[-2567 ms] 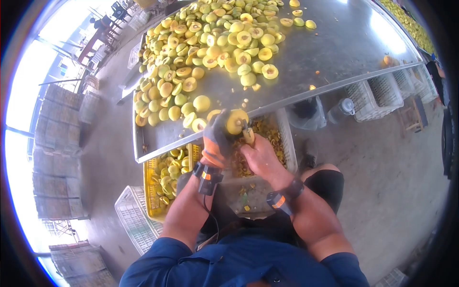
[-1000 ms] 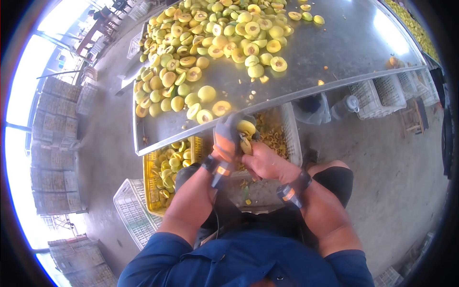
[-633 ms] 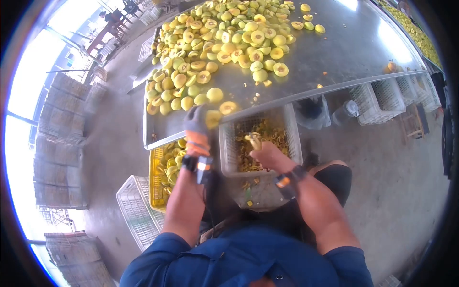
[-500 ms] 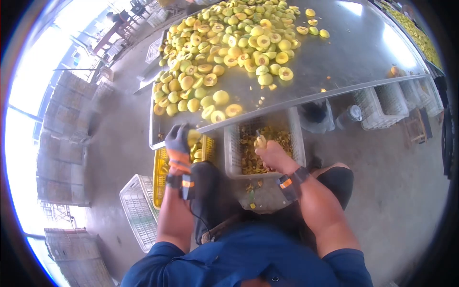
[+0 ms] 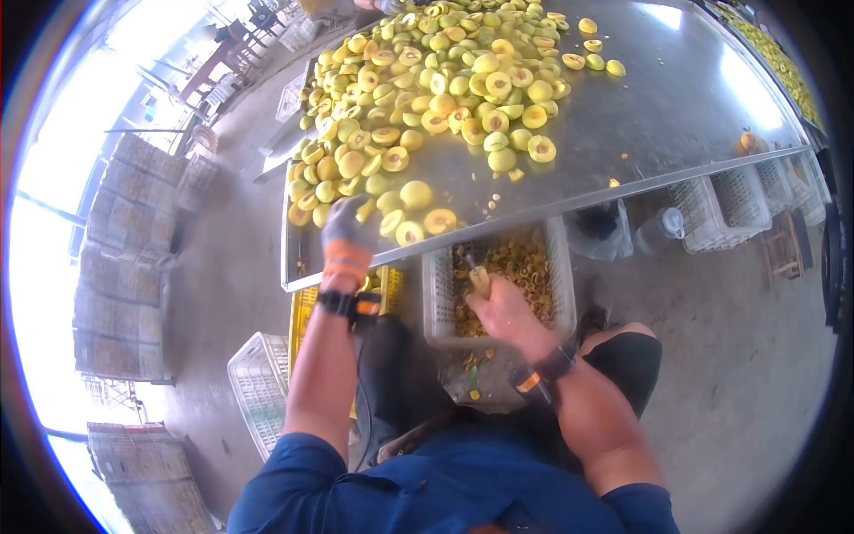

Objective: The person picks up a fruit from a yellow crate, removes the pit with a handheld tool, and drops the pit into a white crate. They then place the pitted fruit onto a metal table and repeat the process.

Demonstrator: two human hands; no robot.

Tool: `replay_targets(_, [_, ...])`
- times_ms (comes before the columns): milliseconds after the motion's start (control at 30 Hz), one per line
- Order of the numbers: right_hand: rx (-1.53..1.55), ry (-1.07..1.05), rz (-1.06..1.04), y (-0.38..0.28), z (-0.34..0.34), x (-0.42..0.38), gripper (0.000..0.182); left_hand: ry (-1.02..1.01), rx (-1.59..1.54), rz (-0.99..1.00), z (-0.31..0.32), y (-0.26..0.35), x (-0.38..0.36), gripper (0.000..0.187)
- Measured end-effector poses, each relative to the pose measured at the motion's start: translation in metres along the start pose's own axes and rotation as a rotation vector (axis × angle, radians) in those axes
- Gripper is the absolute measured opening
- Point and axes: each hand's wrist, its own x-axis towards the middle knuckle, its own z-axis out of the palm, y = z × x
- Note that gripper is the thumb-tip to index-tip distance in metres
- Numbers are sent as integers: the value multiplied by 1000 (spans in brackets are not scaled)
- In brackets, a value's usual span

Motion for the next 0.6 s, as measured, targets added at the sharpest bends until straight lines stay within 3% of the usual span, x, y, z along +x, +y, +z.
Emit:
replay_targets(67, [21, -26, 17, -8, -2, -1, 43, -206, 43, 114, 46, 15, 33, 51])
replay_targets(167, [80, -38, 21, -12, -5, 1, 40, -484, 255, 112, 108, 10, 59, 58])
replay_targets(300, [117, -29, 14, -15, -10, 3, 37, -467, 40, 64, 101, 0, 82, 57])
replay_targets(333, [135, -30, 10, -18, -12, 3, 37, -536, -296, -214, 74, 26, 76, 50])
replay_targets(433, [212, -18, -63, -36, -19, 2, 34, -535, -1473, -459, 79, -6, 45, 45])
replay_targets(500, [227, 10, -113, -40, -20, 3, 32, -402, -685, 84, 55, 43, 14, 39])
replay_targets(567, [199, 55, -145, -37, -21, 4, 31, -387, -546, 217, 36, 79, -11, 38])
replay_targets(600, [194, 41, -109, -41, -25, 2, 30, -405, -693, 131, 40, 87, -22, 38])
